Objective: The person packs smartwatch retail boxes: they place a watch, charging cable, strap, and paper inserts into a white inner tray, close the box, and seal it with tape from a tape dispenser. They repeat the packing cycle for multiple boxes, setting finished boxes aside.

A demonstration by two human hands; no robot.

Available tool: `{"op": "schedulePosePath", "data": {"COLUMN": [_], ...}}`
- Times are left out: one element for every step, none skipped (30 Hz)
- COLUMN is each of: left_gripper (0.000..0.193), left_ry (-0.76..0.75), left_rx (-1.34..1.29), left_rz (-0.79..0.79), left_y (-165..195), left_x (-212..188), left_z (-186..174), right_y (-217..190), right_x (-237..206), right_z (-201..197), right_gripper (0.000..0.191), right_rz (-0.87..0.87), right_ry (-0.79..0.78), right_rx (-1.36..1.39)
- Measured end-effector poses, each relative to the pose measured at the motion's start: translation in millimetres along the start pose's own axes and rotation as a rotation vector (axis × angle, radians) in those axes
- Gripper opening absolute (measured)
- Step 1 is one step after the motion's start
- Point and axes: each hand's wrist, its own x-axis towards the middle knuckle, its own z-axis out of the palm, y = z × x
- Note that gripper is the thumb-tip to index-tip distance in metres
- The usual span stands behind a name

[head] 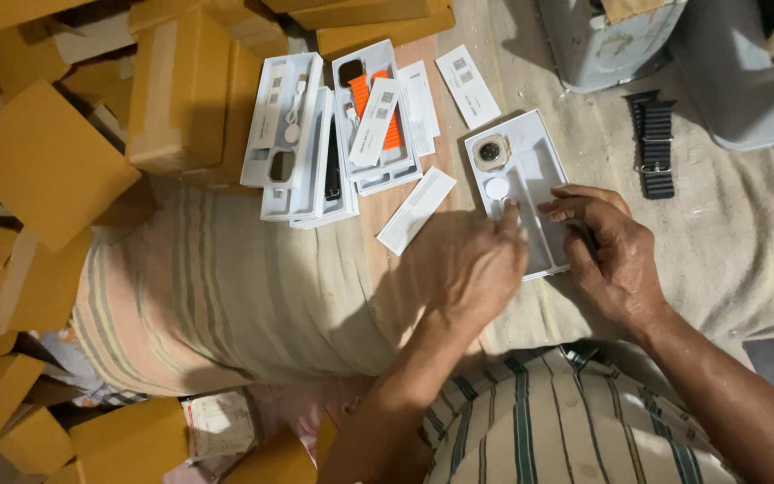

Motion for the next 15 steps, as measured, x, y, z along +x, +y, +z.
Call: {"op": "schedulePosePath", "data": {"left_gripper": [0.055, 0.060, 0.065, 0.062, 0.059, 0.058, 0.058, 0.059, 0.060, 0.060, 0.061, 0.061, 0.063, 0.064, 0.065], "left_ry": [0.096, 0.189, 0.276, 0.327, 0.383, 0.443, 0.452, 0.459, 0.466, 0.493, 0.516, 0.536, 0.535, 0.535, 0.534], "left_rx": [-0.018, -0.036, -0.057, -0.088, -0.115, -0.142, -0.143, -0.146, -0.147, -0.130, -0.113, -0.097, -0.079, -0.063, -0.049], "left_rz": [0.052, 0.107, 0.158, 0.162, 0.169, 0.178, 0.147, 0.113, 0.087, 0.122, 0.154, 0.186, 0.202, 0.221, 0.238], "left_y": [-2, -4, -5, -5, -6, -9, -11, -13, -15, -18, -19, -21, -23, -24, -24], "left_x": [-6, -16, -27, -38, -46, -51, -55, -57, -57, -55, -54, -53, -52, -49, -48], "left_z": [-7, -11, -12, -11, -9, -8, -5, -2, 1, 3, 6, 8, 9, 9, 10], "right_y": [0, 0, -1, -1, -2, -4, -6, -9, -10, -12, -14, -15, -17, -17, -18], "right_x": [0, 0, -1, -1, 0, 0, -1, -1, 0, 3, 4, 5, 7, 9, 10], "right_z": [-1, -1, -2, -3, -3, -2, 0, 2, 6, 9, 13, 16, 20, 21, 22], "right_gripper": [0.031, 0.030, 0.028, 0.027, 0.027, 0.029, 0.030, 0.032, 0.036, 0.040, 0.044, 0.046, 0.048, 0.050, 0.052], "right_rz": [0.003, 0.009, -0.025, -0.057, -0.095, -0.086, -0.076, -0.065, -0.096, -0.126, -0.154, -0.164, -0.173, -0.182, -0.170], "right_ry": [0.002, 0.005, -0.006, -0.024, -0.038, -0.050, -0.068, -0.089, -0.123, -0.152, -0.185, -0.216, -0.243, -0.268, -0.278], "right_rx": [0.025, 0.050, -0.018, -0.083, -0.149, -0.187, -0.223, -0.259, -0.339, -0.419, -0.497, -0.577, -0.658, -0.742, -0.763]}}
